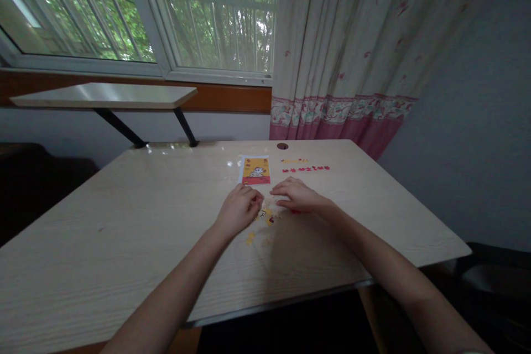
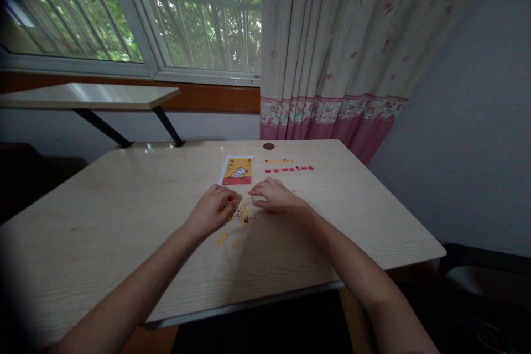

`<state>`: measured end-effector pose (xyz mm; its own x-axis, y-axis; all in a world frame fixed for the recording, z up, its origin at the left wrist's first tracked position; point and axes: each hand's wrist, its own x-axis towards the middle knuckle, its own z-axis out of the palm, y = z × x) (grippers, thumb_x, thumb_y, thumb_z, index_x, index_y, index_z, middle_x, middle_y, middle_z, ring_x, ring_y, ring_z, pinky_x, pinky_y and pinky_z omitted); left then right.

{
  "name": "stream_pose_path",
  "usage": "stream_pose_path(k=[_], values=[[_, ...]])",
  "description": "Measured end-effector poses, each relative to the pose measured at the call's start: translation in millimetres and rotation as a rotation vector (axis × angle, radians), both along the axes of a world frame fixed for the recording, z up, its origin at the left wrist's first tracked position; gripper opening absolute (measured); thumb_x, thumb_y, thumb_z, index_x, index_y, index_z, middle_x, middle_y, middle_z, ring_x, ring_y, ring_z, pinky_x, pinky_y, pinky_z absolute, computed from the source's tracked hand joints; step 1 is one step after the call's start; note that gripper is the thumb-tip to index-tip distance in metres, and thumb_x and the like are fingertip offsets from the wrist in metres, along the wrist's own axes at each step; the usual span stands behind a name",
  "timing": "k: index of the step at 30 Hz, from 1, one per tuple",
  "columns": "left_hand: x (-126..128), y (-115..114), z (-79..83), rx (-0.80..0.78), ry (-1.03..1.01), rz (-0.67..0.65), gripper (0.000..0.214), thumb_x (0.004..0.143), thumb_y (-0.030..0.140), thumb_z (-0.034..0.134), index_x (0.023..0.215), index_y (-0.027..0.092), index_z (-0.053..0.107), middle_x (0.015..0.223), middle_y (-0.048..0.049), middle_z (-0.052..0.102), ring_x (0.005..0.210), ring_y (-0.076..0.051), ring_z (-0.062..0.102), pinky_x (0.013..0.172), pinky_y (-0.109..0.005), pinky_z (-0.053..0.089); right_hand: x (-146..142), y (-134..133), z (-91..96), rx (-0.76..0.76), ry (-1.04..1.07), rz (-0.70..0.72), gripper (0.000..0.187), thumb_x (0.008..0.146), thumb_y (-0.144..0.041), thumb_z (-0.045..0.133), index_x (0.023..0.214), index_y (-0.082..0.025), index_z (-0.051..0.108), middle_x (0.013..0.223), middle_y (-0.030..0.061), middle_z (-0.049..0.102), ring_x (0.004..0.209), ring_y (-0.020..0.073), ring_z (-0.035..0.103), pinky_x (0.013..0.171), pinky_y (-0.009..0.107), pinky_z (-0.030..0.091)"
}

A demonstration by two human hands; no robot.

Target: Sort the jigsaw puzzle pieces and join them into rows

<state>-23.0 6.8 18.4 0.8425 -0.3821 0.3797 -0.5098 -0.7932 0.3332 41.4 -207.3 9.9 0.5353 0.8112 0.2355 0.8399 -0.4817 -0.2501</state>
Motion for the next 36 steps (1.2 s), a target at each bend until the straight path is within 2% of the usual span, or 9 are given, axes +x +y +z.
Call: stream_pose_path(k=[8,12,16,20,22,26,31,36], values=[[0,-2,-3.6,0.0,-0.009,-0.015,0.02,0.081,0.021,0.048,0.093,0.016,0.063,0.086,-0.0076,0.063,0.088,-0.023,0.05,0.082,-0.036,0.041,-8,5,0.1,0.007,-0.105,-0.052,0.019,0.085,-0.031,0.052,0.092,-0.021,0.067,0.091,0.0039,0.068,0.089,0.0177,0.052,0.081,0.032,0.035],[1,-1,-6.9,-0.047,-0.012,-0.013,0.023,0.08,0.025,0.051,0.1,0.018,0.061,0.094,-0.0082,0.061,0.092,-0.023,0.05,0.083,-0.038,0.04,-13,9,3.2,0.092,-0.117,-0.069,0.019,0.086,-0.027,0.05,0.087,-0.018,0.066,0.085,0.0055,0.067,0.085,0.0169,0.053,0.08,0.031,0.036],[1,-3,-5.6,-0.124,0.015,-0.023,0.022,0.083,0.03,0.048,0.095,0.017,0.062,0.091,-0.0084,0.061,0.09,-0.023,0.051,0.082,-0.038,0.04,-15,11,4.3,0.184,-0.085,-0.066,0.018,0.086,-0.025,0.049,0.087,-0.017,0.065,0.081,0.0052,0.066,0.081,0.016,0.055,0.079,0.03,0.038],[0,-6,-1.2,-0.279,0.069,-0.057,0.024,0.083,0.031,0.05,0.098,0.017,0.061,0.095,-0.0081,0.061,0.092,-0.021,0.052,0.082,-0.038,0.04,-17,12,5.2,0.273,-0.024,-0.057,0.018,0.086,-0.026,0.047,0.086,-0.018,0.063,0.081,0.0042,0.064,0.08,0.0149,0.056,0.077,0.028,0.04],[-1,-7,0.5,-0.337,0.12,-0.074,0.022,0.081,0.034,0.052,0.092,0.017,0.062,0.091,-0.0071,0.061,0.089,-0.02,0.053,0.082,-0.037,0.04,-18,13,5.1,0.299,-0.007,-0.065,0.017,0.086,-0.026,0.048,0.085,-0.019,0.063,0.08,0.0037,0.064,0.079,0.0143,0.056,0.076,0.027,0.041],[-2,-9,1.0,-0.484,0.252,-0.07,0.022,0.079,0.037,0.055,0.078,0.016,0.061,0.076,-0.0036,0.061,0.073,-0.016,0.054,0.068,-0.029,0.042,-21,16,4.1,0.325,-0.025,-0.084,0.014,0.083,-0.025,0.052,0.08,-0.019,0.064,0.074,0.003,0.064,0.075,0.0139,0.056,0.073,0.026,0.041],[-3,-11,-1.8,-0.727,0.419,-0.079,0.022,0.074,0.037,0.061,0.071,0.015,0.058,0.058,0.0015,0.053,0.051,-0.009,0.045,0.048,-0.02,0.034,-26,20,5.8,0.362,-0.061,-0.106,0.013,0.081,-0.025,0.053,0.075,-0.02,0.064,0.07,0.0023,0.065,0.071,0.0137,0.057,0.071,0.026,0.041],[-1,-12,-4.6,-0.977,0.574,-0.104,0.027,0.066,0.038,0.07,0.072,0.015,0.058,0.058,0.0016,0.054,0.047,-0.007,0.044,0.043,-0.018,0.031,-30,21,7.4,0.423,-0.072,-0.132,0.012,0.08,-0.025,0.055,0.075,-0.021,0.065,0.07,0.0012,0.065,0.07,0.0133,0.057,0.072,0.027,0.041]])
